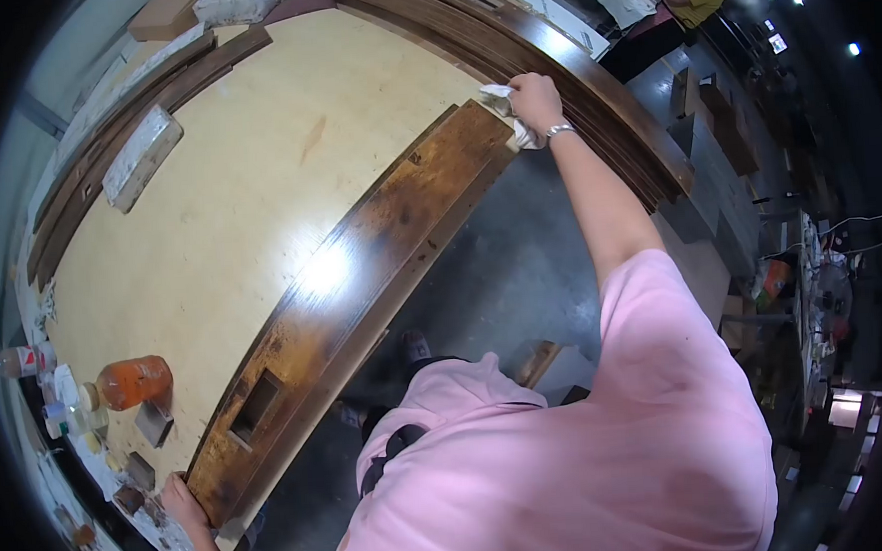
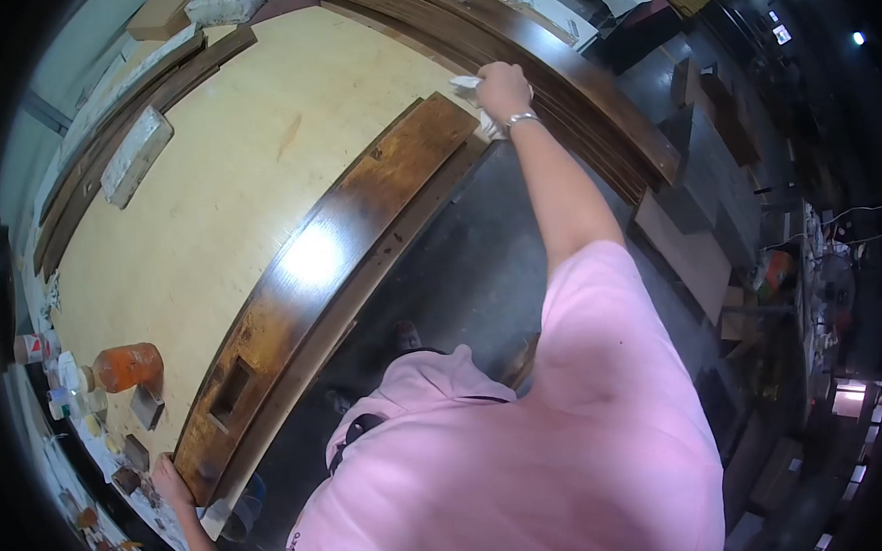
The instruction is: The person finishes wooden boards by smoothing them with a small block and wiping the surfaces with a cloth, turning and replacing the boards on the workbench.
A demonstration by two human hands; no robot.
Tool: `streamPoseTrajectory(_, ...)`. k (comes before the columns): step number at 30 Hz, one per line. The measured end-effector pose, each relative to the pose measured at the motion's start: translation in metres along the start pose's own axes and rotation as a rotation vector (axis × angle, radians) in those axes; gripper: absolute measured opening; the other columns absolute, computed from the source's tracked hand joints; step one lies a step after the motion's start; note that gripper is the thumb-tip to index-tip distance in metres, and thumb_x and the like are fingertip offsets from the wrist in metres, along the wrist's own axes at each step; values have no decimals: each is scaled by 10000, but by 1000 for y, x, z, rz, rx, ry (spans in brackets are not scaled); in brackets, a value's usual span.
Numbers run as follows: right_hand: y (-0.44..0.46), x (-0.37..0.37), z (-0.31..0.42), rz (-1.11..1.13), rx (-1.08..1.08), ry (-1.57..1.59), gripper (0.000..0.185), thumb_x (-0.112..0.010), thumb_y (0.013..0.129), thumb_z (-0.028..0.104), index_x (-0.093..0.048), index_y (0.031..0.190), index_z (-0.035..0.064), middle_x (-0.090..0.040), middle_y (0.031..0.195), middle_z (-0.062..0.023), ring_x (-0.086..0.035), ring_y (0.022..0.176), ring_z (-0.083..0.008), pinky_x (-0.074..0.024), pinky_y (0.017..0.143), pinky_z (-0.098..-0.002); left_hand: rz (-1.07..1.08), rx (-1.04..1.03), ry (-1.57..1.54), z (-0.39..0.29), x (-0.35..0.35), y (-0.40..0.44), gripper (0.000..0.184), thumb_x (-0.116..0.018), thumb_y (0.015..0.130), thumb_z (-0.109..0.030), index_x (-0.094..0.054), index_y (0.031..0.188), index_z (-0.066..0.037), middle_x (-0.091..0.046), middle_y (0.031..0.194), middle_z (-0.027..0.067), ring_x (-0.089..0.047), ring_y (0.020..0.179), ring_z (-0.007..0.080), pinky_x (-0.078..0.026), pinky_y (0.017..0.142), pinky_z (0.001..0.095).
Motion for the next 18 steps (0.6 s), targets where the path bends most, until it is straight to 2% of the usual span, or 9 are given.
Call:
streamPoseTrajectory(1, -5, 0, 1, -109, 46, 147, 179, -660, 847, 145, -765, 969, 65, -707, 961, -116, -662, 973, -303, -509, 892, -421, -6, -15, 2, 2, 1, 3, 376, -409, 1008, -243, -655, 868, 5, -671, 879, 194, -626, 846, 369, -460, 777, 441)
streamPoseTrajectory(3, -13, -16, 5, -277, 311, 325, 196, -658, 845, 133, -762, 976, 31, -715, 866, -148, -690, 933, -260, -525, 849, -405, -7, -29, 5, 5, -3, 1, 384, -408, 1009, -249, -655, 865, 7, -676, 881, 189, -627, 842, 369, -462, 780, 439)
streamPoseTrajectory(5, -31, -27, 20, -187, 625, 138, 192, -664, 839, 132, -760, 969, 27, -707, 896, -151, -684, 908, -249, -526, 842, -389, 33, -12, -20, 4, -2, -1, 387, -406, 1011, -253, -650, 861, 7, -675, 875, 191, -627, 840, 370, -464, 779, 439)
streamPoseTrajectory(8, -6, -20, 19, 104, 148, 309, 202, -713, 803, 115, -746, 982, 27, -669, 983, -129, -633, 926, -305, -505, 881, -372, 35, -35, -27, 3, 0, 3, 392, -401, 1012, -255, -644, 855, 10, -672, 861, 195, -628, 832, 371, -465, 773, 441)
streamPoseTrajectory(11, -10, -21, 47, 224, 512, 131, 168, -725, 800, 116, -743, 938, 22, -665, 966, -115, -627, 915, -291, -499, 871, -367, -15, -69, -8, 2, -1, 4, 398, -392, 1013, -256, -640, 856, 12, -668, 850, 196, -626, 819, 373, -467, 767, 442)
streamPoseTrajectory(12, -31, -32, 61, 273, 648, 161, 152, -731, 805, 120, -736, 913, 14, -673, 942, -106, -632, 906, -277, -499, 846, -372, -21, -84, 7, 3, -1, 2, 400, -389, 1013, -257, -639, 857, 13, -666, 848, 196, -625, 814, 374, -467, 766, 442)
streamPoseTrajectory(13, -54, -31, 77, 200, 676, 219, 140, -728, 805, 107, -730, 894, -1, -677, 926, -105, -640, 889, -256, -501, 810, -369, -1, -70, -2, 3, 0, 1, 401, -386, 1015, -256, -640, 859, 12, -666, 847, 193, -623, 812, 374, -467, 767, 442)
streamPoseTrajectory(15, -32, -39, 64, 391, 504, 322, 120, -728, 803, 97, -731, 878, 3, -670, 911, -99, -639, 900, -240, -497, 812, -361, 39, -49, -22, 2, 1, 3, 404, -380, 1017, -255, -642, 863, 10, -667, 846, 188, -619, 808, 375, -465, 769, 444)
streamPoseTrajectory(18, -2, -19, 53, 472, 235, 233, 126, -734, 805, 110, -734, 880, 9, -669, 914, -95, -638, 905, -236, -492, 807, -346, 18, -59, -22, 4, 0, 4, 402, -382, 1019, -253, -645, 862, 7, -667, 850, 186, -614, 807, 377, -462, 766, 444)
Point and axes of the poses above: each hand's wrist, its own y-axis towards the middle knuckle, its own x-axis out of the back of the hand, z = x × y, the point moved 1 cm from there along y, towards the middle knuckle
